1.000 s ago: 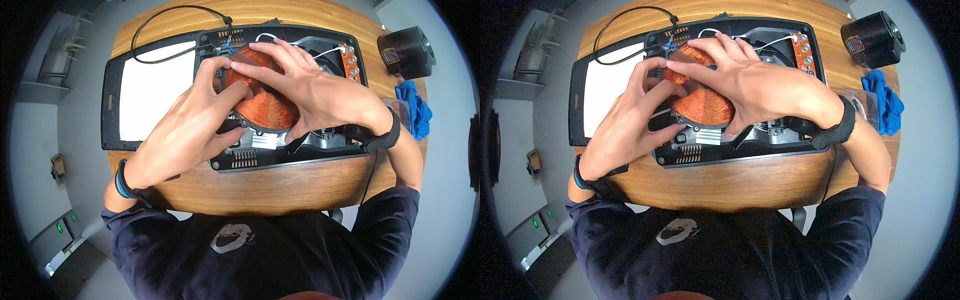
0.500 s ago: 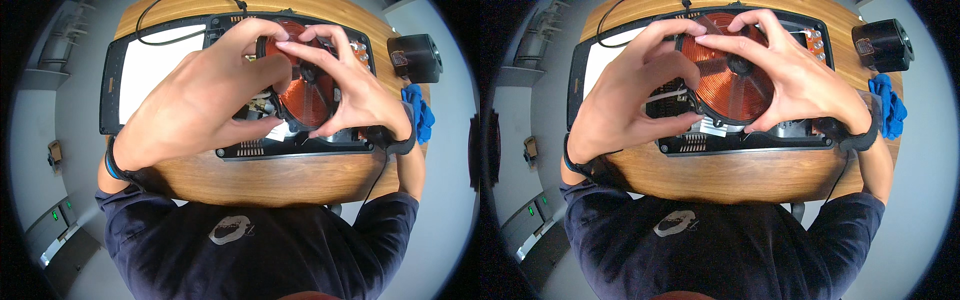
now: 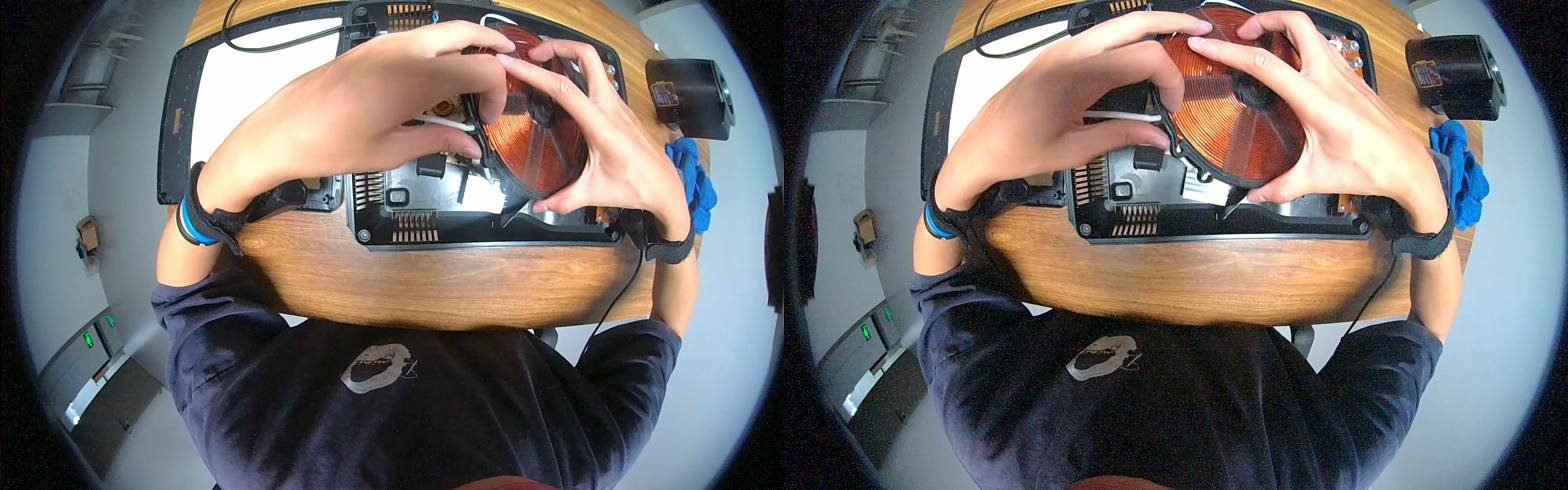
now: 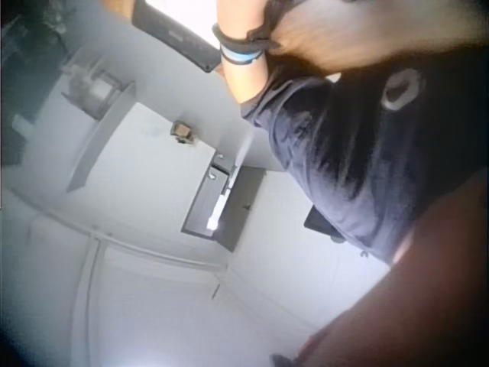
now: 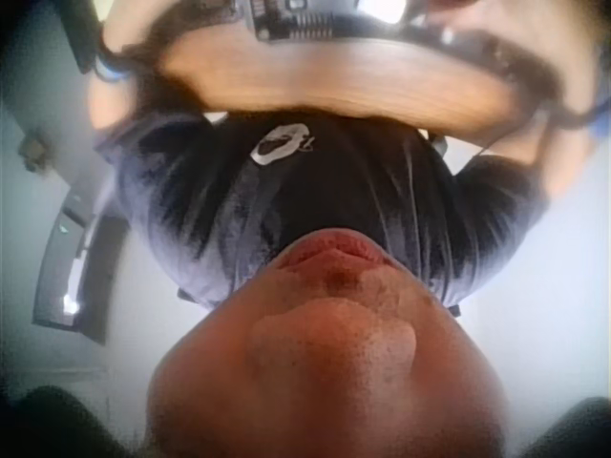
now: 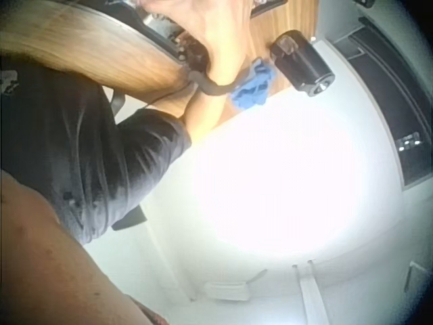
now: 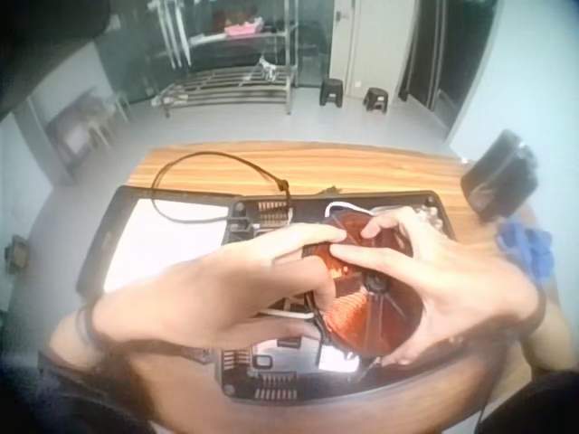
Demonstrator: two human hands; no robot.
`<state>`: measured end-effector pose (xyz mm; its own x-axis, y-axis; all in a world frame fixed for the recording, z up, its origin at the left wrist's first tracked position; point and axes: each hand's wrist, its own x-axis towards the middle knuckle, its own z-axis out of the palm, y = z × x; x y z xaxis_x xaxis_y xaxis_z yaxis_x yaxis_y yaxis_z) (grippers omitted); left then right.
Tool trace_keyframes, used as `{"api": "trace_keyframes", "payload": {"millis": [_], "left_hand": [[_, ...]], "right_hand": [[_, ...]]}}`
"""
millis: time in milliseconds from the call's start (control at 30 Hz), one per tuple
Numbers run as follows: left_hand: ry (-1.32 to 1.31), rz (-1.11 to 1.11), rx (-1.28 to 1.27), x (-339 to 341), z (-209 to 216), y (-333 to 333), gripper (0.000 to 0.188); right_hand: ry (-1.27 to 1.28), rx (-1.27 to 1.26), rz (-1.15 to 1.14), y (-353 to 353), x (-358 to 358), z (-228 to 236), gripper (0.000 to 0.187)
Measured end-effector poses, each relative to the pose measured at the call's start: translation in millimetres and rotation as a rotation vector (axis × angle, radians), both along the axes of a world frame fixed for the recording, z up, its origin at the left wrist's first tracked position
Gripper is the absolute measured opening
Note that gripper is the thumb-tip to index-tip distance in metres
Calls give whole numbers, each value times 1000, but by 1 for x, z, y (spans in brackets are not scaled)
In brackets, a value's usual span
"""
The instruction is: The person assembles an induction cooktop by placing the copper coil and circuit board into the housing, connecting wires, and securing components with a screwdriver.
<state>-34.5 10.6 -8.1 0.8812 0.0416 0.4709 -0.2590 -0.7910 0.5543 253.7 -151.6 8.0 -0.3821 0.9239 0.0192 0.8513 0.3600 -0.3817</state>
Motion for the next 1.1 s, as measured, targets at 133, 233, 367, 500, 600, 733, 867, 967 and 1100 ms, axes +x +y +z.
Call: {"api": "trace_keyframes", "payload": {"millis": [133, 233, 367, 500, 600, 733, 867, 967, 1100], "left_hand": [[115, -13, -23, 2, 14, -1, 44], [-13, -45, -53, 12, 13, -8, 47], [-52, -104, -15, 19, 15, -2, 49], [63, -268, -414, 11, 5, 8, 49], [140, -220, -485, 8, -1, 15, 47], [188, 23, 30, -4, -11, 30, 28], [308, -44, 146, -11, -28, 28, 44], [373, -21, 339, -19, -30, 27, 54], [344, 17, 337, -19, -38, 26, 61]], "right_hand": [[17, 102, 43, 2, -4, -12, 154], [24, 125, 65, 2, -7, -13, 154], [14, 127, 28, 0, -7, -3, 143], [29, 120, 99, 2, -8, 2, 137], [64, 54, 149, 1, -12, 1, 138], [-20, -16, 188, 2, -22, 13, 142], [-142, -81, 146, 0, -34, 19, 143], [-207, -101, 146, 0, -43, 14, 145], [-281, -123, 100, -5, -50, 13, 147]]}}
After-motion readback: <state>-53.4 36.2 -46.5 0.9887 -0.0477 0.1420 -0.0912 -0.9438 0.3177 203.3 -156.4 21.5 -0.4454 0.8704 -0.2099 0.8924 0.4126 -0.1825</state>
